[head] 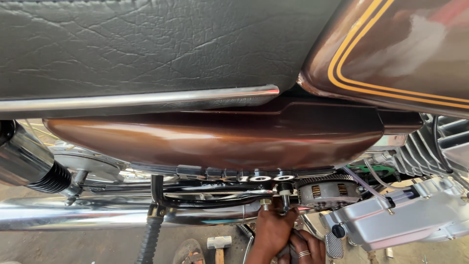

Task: The person unscrews bolts from a motorcycle engine cover using a screwdriver, removes the cover to reveal the internal gears, and uses a cloth to wipe various metal components near the chain and clutch assembly.

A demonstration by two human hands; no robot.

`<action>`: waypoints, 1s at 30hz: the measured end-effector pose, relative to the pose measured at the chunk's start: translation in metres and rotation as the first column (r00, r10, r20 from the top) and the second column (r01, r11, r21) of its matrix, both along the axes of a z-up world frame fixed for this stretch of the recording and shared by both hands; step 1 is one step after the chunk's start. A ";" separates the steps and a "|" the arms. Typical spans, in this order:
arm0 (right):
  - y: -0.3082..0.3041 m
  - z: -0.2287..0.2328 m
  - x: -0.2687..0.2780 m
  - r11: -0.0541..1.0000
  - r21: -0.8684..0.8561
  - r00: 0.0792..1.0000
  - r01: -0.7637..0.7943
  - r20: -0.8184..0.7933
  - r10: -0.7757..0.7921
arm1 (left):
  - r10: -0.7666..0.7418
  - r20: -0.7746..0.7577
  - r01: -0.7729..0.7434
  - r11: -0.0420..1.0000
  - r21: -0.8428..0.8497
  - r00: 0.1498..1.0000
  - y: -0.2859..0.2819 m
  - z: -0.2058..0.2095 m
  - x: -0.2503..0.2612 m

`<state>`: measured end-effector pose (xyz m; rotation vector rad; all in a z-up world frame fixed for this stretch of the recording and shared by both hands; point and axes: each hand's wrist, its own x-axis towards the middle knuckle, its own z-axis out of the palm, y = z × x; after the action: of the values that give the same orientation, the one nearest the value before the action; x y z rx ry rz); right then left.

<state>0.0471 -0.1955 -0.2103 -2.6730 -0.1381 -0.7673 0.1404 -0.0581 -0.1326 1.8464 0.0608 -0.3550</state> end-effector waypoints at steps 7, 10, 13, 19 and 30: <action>-0.001 -0.006 -0.002 0.999 -0.012 0.996 0.052 -0.073 -0.053 | -0.010 -0.411 -0.293 0.683 -0.668 0.912 0.007 -0.013 0.004; -0.005 -0.013 0.000 0.998 -0.028 0.994 0.052 -0.095 -0.054 | -0.080 -0.453 -0.324 0.590 -0.740 0.888 0.014 -0.006 0.004; -0.005 -0.013 0.000 0.998 -0.027 0.995 0.051 -0.088 -0.054 | -0.104 -0.475 -0.309 0.635 -0.708 0.874 0.020 0.003 0.008; -0.001 -0.016 -0.002 0.998 0.017 0.998 0.061 -0.010 -0.060 | 0.037 -0.331 -0.164 0.916 -0.366 0.943 0.015 0.017 0.005; -0.011 -0.029 -0.004 0.995 -0.020 0.989 0.097 -0.115 -0.098 | -0.180 -0.441 -0.167 0.751 -0.639 0.879 0.029 0.016 0.010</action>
<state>0.0430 -0.2065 -0.2389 -2.7463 0.0167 -0.6403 0.1506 -0.0292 -0.1166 1.0074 0.2389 -0.7361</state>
